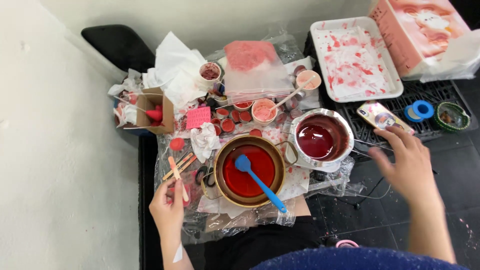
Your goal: The person dips a red wax ball on a stick into a pot of melted red wax, then stirs the wax with a blue spoon and works red wax in a metal bowl by hand. They handle a silicone mold, wooden sticks, and finished red wax pieces in a box on the work table.
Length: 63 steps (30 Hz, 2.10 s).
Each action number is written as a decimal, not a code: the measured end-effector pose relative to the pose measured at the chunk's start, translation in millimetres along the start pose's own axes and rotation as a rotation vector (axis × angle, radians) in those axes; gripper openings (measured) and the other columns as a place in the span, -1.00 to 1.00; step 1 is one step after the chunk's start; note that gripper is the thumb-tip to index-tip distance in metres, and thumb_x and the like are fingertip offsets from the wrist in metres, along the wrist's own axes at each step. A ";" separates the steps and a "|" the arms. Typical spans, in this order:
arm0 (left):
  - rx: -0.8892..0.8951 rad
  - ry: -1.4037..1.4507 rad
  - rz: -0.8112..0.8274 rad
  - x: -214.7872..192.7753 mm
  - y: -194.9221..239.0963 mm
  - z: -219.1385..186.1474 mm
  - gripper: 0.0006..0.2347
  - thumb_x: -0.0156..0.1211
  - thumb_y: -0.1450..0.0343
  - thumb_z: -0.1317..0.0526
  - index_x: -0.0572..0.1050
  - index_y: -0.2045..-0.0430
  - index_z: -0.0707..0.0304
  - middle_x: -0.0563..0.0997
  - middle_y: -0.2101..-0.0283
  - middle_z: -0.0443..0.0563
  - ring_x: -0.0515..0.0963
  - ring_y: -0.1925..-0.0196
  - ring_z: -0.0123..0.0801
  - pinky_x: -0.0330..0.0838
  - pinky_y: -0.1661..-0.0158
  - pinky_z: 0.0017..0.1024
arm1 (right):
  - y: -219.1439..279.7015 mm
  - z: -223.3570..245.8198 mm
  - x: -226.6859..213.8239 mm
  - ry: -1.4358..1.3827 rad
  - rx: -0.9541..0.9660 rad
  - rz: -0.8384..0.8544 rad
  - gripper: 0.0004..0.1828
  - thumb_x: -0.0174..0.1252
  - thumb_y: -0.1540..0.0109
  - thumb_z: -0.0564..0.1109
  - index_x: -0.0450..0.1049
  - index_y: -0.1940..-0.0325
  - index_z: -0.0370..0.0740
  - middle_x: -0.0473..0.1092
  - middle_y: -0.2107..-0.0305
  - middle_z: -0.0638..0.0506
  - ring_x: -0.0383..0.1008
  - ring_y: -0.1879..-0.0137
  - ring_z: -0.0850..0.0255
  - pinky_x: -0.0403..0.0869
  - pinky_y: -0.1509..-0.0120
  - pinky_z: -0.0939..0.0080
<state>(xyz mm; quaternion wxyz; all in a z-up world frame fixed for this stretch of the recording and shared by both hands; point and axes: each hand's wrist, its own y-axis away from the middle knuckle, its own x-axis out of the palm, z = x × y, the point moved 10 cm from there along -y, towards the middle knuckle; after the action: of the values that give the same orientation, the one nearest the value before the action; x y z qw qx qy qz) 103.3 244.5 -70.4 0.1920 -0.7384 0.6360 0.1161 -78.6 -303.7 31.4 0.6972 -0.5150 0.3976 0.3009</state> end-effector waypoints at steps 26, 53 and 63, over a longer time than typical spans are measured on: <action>-0.080 -0.071 -0.211 -95.8 21.6 38.6 -0.86 0.23 -0.49 0.27 0.59 0.22 0.41 0.60 0.46 -0.05 0.48 0.50 -0.58 0.35 0.43 -0.56 | 77.7 -124.3 213.5 -0.928 0.438 1.146 -0.70 -0.01 -0.38 -0.05 0.37 0.24 -0.38 0.16 0.88 0.06 0.05 0.80 0.35 0.04 0.70 0.29; -0.080 -0.108 -0.128 -133.8 34.0 51.3 -0.90 0.26 -0.42 0.29 0.64 0.27 0.32 0.68 0.47 0.02 0.65 0.52 -0.41 0.43 0.46 -0.48 | -25.5 339.8 223.5 -0.887 -0.039 1.088 -0.73 0.24 -0.29 -0.03 0.60 0.32 -0.32 0.34 0.72 0.18 0.20 0.56 0.47 0.20 0.49 0.35; 0.005 -0.168 -0.130 -138.3 31.6 48.0 -0.92 0.31 -0.38 0.31 0.67 0.33 0.30 0.68 0.48 0.01 0.63 0.54 -0.39 0.43 0.48 -0.48 | -41.2 378.9 222.7 -0.725 -0.315 0.987 -0.74 0.28 -0.22 0.05 0.67 0.25 -0.18 0.56 0.61 0.08 0.47 0.49 0.44 0.43 0.34 0.32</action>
<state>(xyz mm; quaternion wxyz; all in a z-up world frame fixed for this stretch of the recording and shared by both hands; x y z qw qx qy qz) 53.0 385.2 -60.3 0.2538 -0.7651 0.5688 0.1633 160.2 49.5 -83.3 0.4826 -0.2330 0.2777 0.7973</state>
